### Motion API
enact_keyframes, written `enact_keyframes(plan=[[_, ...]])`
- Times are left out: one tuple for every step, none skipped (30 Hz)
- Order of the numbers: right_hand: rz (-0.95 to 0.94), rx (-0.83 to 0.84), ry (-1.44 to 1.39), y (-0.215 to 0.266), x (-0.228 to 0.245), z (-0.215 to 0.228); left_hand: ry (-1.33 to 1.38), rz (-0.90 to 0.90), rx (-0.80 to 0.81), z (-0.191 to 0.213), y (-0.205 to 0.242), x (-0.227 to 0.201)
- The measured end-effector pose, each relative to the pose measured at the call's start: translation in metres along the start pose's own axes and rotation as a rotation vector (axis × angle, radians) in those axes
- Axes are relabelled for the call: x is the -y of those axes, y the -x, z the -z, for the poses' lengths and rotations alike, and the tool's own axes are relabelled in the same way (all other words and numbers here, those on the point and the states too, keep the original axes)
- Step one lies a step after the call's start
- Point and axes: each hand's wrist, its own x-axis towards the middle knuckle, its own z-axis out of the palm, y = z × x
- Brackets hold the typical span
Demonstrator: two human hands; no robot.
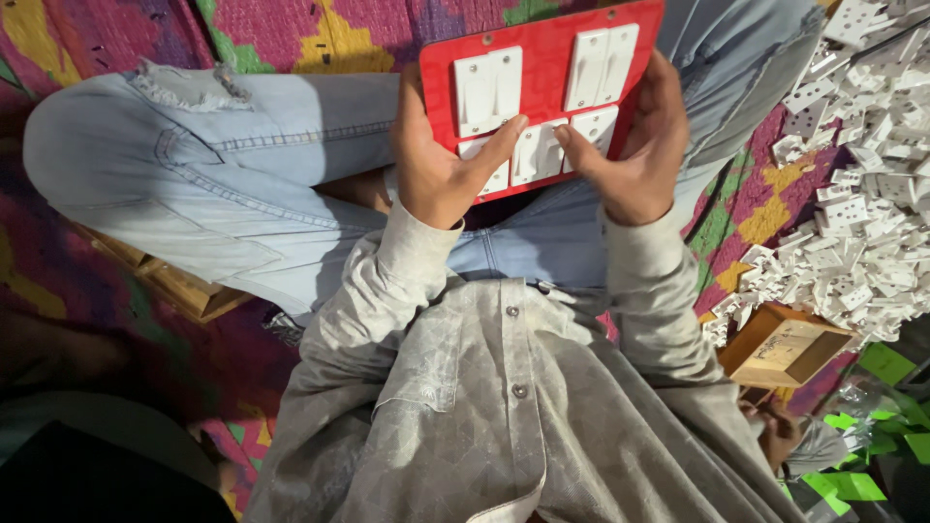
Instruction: The person assembles white electrical switches and sockets onto a red rectangular board. They repeatedly flip the board to access the back, insert small metal pins into the terminals, and press the white components into place. The person works on one board at a time while sitting on a colorful mat.
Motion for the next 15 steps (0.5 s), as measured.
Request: enact_keyframes(plan=[[0.029, -0.067, 0.037, 0.001, 0.007, -0.006, 0.026, -0.002, -0.006, -0.001, -0.001, 0.002], [0.056, -0.134, 0.071, 0.004, 0.015, -0.012, 0.048, -0.001, -0.012, -0.001, -0.002, 0.003], [0.17, -0.161, 0.356, 0.006, 0.022, -0.017, 0.073, 0.008, -0.022, 0.0, -0.002, 0.004], [0.28, -0.196, 0.646, 0.009, 0.029, -0.021, 0.101, 0.018, -0.022, 0.0, -0.003, 0.005], [0.386, -0.226, 0.938, 0.012, 0.033, -0.025, 0.129, 0.029, -0.022, 0.001, -0.003, 0.006], [0.378, -0.204, 0.943, 0.014, 0.035, -0.027, 0.158, 0.028, 0.004, 0.0, -0.004, 0.009], [0.371, -0.182, 0.948, 0.015, 0.035, -0.026, 0.188, 0.027, 0.029, -0.001, -0.004, 0.012], [0.358, -0.163, 0.952, 0.017, 0.034, -0.026, 0.216, 0.03, 0.058, -0.001, -0.002, 0.014], [0.34, -0.149, 0.929, 0.019, 0.031, -0.026, 0.218, 0.052, 0.066, 0.0, 0.001, 0.016], [0.327, -0.137, 0.902, 0.02, 0.026, -0.026, 0.217, 0.069, 0.075, 0.001, 0.002, 0.018], [0.315, -0.126, 0.874, 0.021, 0.022, -0.027, 0.215, 0.087, 0.083, 0.002, 0.002, 0.02], [0.32, -0.111, 0.856, 0.022, 0.018, -0.026, 0.215, 0.085, 0.081, 0.002, 0.001, 0.022], [0.325, -0.096, 0.838, 0.023, 0.014, -0.026, 0.215, 0.084, 0.078, 0.002, 0.0, 0.023], [0.329, -0.081, 0.82, 0.025, 0.012, -0.024, 0.215, 0.084, 0.075, 0.001, 0.0, 0.024], [0.343, -0.05, 0.817, 0.027, 0.011, -0.021, 0.215, 0.114, 0.088, 0.0, -0.001, 0.025]])
